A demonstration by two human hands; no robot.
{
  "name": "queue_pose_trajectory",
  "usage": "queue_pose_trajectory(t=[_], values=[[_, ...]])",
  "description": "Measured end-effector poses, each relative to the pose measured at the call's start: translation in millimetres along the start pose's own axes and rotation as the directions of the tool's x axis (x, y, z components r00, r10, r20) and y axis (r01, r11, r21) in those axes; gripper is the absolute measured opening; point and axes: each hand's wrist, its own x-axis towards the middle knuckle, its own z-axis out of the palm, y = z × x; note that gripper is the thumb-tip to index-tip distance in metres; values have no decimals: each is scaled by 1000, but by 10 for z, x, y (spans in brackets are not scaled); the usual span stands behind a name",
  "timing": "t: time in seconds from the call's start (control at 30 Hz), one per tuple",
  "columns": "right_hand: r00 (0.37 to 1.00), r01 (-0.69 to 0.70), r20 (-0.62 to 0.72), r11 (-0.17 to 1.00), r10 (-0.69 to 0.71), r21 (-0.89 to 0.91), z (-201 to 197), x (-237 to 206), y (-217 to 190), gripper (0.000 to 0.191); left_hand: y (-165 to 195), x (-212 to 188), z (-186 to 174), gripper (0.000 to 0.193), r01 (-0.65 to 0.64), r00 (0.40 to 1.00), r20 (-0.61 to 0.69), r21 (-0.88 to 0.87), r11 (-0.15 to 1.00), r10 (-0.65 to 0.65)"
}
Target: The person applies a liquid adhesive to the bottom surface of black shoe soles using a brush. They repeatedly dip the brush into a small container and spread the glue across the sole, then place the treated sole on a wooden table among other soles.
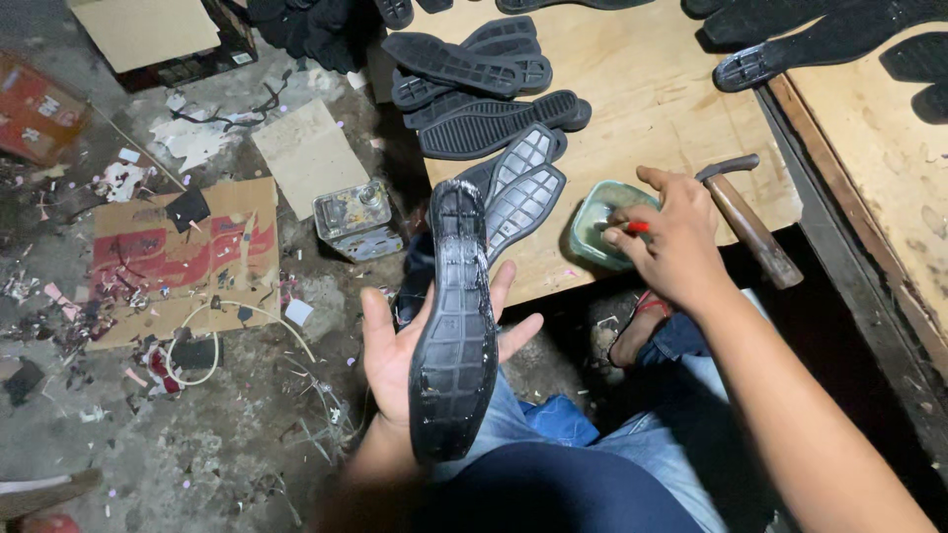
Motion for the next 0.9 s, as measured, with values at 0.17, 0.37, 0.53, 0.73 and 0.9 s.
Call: queue_pose_trajectory(t=[0.17, 0.37, 0.53, 0.73, 0.9], values=[[997, -36, 61, 999, 38, -33, 52, -39, -20, 22, -25, -96, -166, 95, 0, 1000, -18, -35, 999, -1], [969, -66, -228, 990, 94, 127, -322, -135, -169, 16, -97, -50, -169, 93, 3, 999, -49, -26, 1000, -5], [893, -445, 46, 862, 448, 243, -553, -373, -389, 14, -202, 22, -67, 94, 41, 999, -33, 29, 999, -40], [792, -404, 287, 110, 539, 908, -746, -557, -741, 23, -407, 152, 90, 96, 115, 993, -13, 151, 982, -114], [879, -242, 65, 326, 472, 914, -826, -582, -1145, 25, -616, 212, 225, 93, 119, 986, 83, 249, 961, -144]])
